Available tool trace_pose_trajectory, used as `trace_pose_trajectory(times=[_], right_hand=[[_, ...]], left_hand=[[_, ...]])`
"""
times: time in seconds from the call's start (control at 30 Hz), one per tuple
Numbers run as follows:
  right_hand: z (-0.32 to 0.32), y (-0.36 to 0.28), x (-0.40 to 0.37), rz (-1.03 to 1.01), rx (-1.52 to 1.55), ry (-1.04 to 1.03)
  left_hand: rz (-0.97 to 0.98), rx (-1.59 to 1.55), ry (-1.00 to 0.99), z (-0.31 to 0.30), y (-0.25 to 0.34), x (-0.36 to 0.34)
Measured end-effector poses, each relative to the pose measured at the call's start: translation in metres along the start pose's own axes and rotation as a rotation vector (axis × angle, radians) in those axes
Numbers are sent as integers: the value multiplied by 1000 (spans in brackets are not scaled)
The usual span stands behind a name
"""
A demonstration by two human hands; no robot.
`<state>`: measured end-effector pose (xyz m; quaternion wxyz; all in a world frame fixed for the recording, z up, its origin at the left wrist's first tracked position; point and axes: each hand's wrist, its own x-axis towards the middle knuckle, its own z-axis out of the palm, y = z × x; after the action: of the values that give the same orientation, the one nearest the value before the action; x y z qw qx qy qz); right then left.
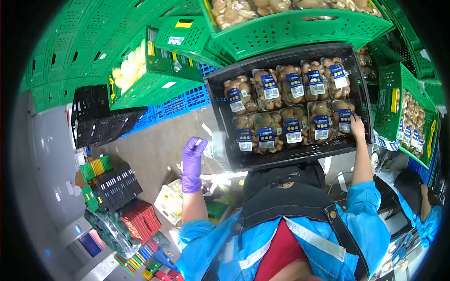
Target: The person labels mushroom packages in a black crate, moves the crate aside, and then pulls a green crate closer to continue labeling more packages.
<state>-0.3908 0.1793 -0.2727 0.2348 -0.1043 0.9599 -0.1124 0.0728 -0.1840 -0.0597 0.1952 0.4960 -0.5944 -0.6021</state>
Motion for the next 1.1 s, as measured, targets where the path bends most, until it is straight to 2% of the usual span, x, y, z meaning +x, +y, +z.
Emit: trace_pose_trajectory(times=[0.03,0.07,0.1,0.13,0.17,0.23,0.27,0.3,0.33,0.37,0.4,0.47,0.5,0.57,0.6,0.77,0.83,0.9,0.93,1.03,1.1], right_hand=[[1,-4,0,-38,40,17],[-2,-7,4,54,-80,26],[-16,-36,-14,62,-56,137],[-38,-73,-40,-34,81,142],[-47,-106,-64,-128,218,141],[-16,-146,-91,-647,515,68],[-28,-191,-132,-497,478,-310],[-20,-218,-161,-572,531,-593],[-13,-241,-189,-705,472,-695],[1,-259,-211,-885,492,-617],[20,-274,-216,-1168,288,-490],[71,-283,-217,-1374,39,-351],[93,-282,-218,-1473,-134,-262],[118,-267,-205,-1561,-358,-358],[118,-262,-199,-1586,-476,-330],[92,-245,-196,-1561,-309,-412],[83,-253,-205,-1550,-252,-409],[80,-268,-222,-1449,62,-394],[78,-277,-233,-1296,312,-446],[48,-294,-267,-333,777,-1228],[52,-288,-277,-626,618,-1124]], left_hand=[[-2,-6,8,2,7,-4],[25,18,22,6,14,-8],[51,41,39,8,18,-11],[95,44,-28,4,15,-13],[38,84,-64,4,10,-14],[-14,223,-208,10,-5,-13],[-183,92,-271,22,-9,-15],[-74,-37,-321,40,-4,-19],[-103,-177,-406,51,3,-24],[-205,-147,-404,53,-7,-25],[-231,-166,-411,52,-20,-27],[-260,-190,-411,46,-32,-32],[-270,-147,-367,41,-32,-35],[-280,-109,-322,29,-38,-38],[-291,-49,-295,24,-46,-38],[-340,15,-243,20,-65,-39],[-188,19,-261,31,-73,-35],[-152,-16,-247,36,-73,-30],[-172,-16,-244,36,-70,-27],[-170,-25,-262,39,-79,-22],[-142,-35,-285,41,-83,-21]])
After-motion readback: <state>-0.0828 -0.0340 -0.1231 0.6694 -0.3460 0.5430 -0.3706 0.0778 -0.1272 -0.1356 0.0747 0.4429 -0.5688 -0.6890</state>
